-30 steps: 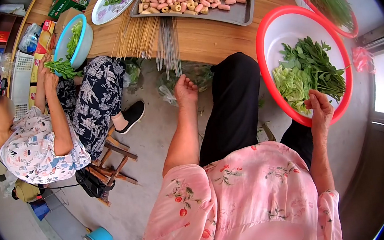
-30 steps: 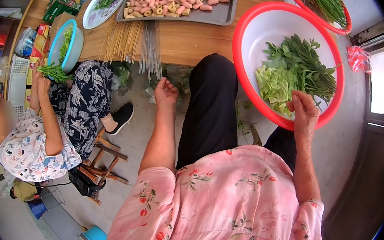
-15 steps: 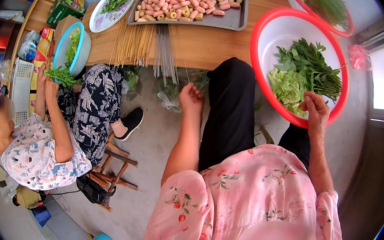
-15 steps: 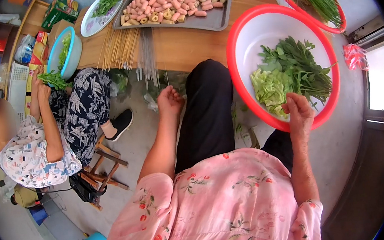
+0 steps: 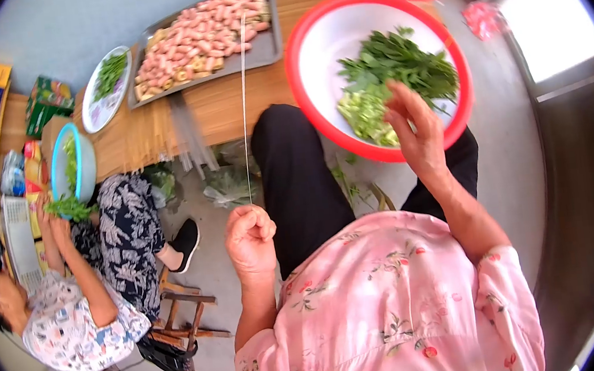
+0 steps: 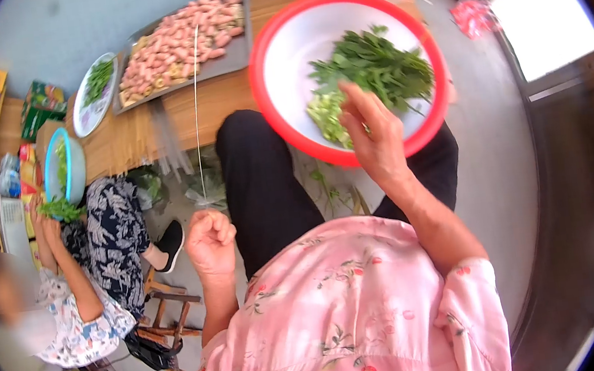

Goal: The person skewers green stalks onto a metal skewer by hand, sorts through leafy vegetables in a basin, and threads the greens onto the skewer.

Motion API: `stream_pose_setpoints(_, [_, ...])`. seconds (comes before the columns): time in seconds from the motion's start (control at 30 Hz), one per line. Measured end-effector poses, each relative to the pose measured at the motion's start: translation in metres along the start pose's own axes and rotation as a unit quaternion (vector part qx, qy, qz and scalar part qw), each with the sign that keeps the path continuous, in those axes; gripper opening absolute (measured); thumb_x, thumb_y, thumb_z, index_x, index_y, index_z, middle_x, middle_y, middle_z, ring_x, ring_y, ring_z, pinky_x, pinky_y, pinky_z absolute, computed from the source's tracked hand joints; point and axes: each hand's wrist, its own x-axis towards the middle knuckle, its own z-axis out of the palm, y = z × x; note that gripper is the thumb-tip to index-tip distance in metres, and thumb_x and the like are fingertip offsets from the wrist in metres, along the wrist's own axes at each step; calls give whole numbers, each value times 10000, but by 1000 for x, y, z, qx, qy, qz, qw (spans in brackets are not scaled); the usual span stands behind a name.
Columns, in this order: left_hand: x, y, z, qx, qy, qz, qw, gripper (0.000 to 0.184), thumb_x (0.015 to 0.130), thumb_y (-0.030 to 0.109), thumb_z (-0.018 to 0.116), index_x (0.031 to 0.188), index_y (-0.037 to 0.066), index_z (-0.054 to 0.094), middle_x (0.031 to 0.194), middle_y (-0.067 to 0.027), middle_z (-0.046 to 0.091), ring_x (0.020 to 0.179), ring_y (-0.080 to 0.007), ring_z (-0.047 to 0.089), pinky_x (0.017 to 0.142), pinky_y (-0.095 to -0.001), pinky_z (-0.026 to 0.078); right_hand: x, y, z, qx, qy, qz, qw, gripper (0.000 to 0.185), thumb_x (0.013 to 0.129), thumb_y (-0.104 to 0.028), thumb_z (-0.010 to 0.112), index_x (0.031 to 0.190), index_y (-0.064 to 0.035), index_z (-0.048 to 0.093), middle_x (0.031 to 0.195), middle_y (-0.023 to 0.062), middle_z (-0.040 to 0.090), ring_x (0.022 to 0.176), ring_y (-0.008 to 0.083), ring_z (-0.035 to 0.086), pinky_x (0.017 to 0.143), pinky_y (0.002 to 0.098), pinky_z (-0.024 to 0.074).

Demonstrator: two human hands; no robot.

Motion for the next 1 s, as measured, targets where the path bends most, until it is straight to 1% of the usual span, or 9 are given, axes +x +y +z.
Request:
stream_pose_setpoints(0.23, [12, -1, 79, 193, -158, -19, 968, 84, 714, 59, 579, 680, -11, 549, 580, -21, 487, 445, -77, 409, 407, -197, 295, 31, -19, -22, -55, 38, -113, 991, 554, 748, 47, 595, 1262, -123, 479, 887, 145, 575, 754, 305, 583, 663, 358, 484])
stream_pose_setpoints(0.27, [11, 3, 90, 215, -158, -41, 963, 78, 700, 52, 599, 663, -5, 561, 566, -15, 493, 445, -71, 411, 409, -196, 296, 33, -20, -27, -133, 17, -125, 983, 449, 803, -18, 620, 1240, -51, 520, 932, 76, 617, 768, 149, 618, 722, 272, 495])
stream_pose_setpoints(0.33, [10, 8, 104, 228, -196, -44, 953, 71, 693, 41, 611, 651, -1, 572, 567, -18, 511, 447, -68, 413, 413, -193, 295, 40, -31, -33, -133, 46, -142, 980, 200, 808, -61, 601, 999, -4, 604, 874, 162, 607, 760, 295, 611, 664, 346, 482])
stream_pose_setpoints(0.43, [5, 18, 121, 246, -238, -19, 939, 68, 702, 25, 599, 647, -4, 571, 581, -25, 523, 457, -69, 411, 433, -187, 303, 43, -40, -42, -124, 41, -112, 985, 283, 759, -57, 609, 1033, -6, 568, 861, 205, 545, 762, 369, 566, 651, 409, 449])
stream_pose_setpoints(0.53, [-1, 25, 132, 254, -253, -8, 933, 64, 701, 19, 591, 647, -4, 565, 602, -32, 522, 466, -69, 406, 439, -188, 302, 49, -33, -49, -164, 32, -125, 978, 266, 763, -57, 612, 1022, -7, 577, 843, 193, 551, 746, 349, 568, 639, 407, 446])
stream_pose_setpoints(0.7, [0, 13, 148, 277, -282, 15, 919, 103, 775, 79, 619, 737, -11, 590, 637, -39, 546, 478, -75, 433, 446, -188, 329, 56, -11, -60, -176, 60, -117, 975, 279, 809, -237, 649, 684, -7, 551, 679, 147, 541, 702, 333, 563, 612, 412, 435])
stream_pose_setpoints(0.8, [19, 8, 157, 268, -292, 22, 918, 180, 856, 160, 617, 841, -19, 610, 667, -47, 576, 496, -74, 467, 445, -178, 347, 66, 20, -68, -253, 101, -111, 956, 307, 859, -277, 606, 718, -5, 581, 675, 146, 541, 636, 286, 557, 589, 383, 437])
stream_pose_setpoints(0.93, [69, -5, 177, 329, -261, 58, 906, 193, 854, 183, 623, 853, -9, 638, 661, -29, 585, 511, -57, 476, 445, -171, 343, 83, 54, -76, 123, 85, 124, 981, 469, 920, -444, 500, 830, -7, 644, 681, 29, 558, 621, 106, 535, 575, 254, 451])
stream_pose_setpoints(1.0, [98, -20, 186, 485, -249, 75, 835, 193, 847, 192, 620, 843, 2, 653, 663, -11, 593, 530, -47, 486, 463, -174, 353, 88, 60, -80, 176, 108, 124, 971, 490, 911, -478, 496, 889, -6, 627, 729, 21, 564, 648, 91, 542, 588, 236, 457])
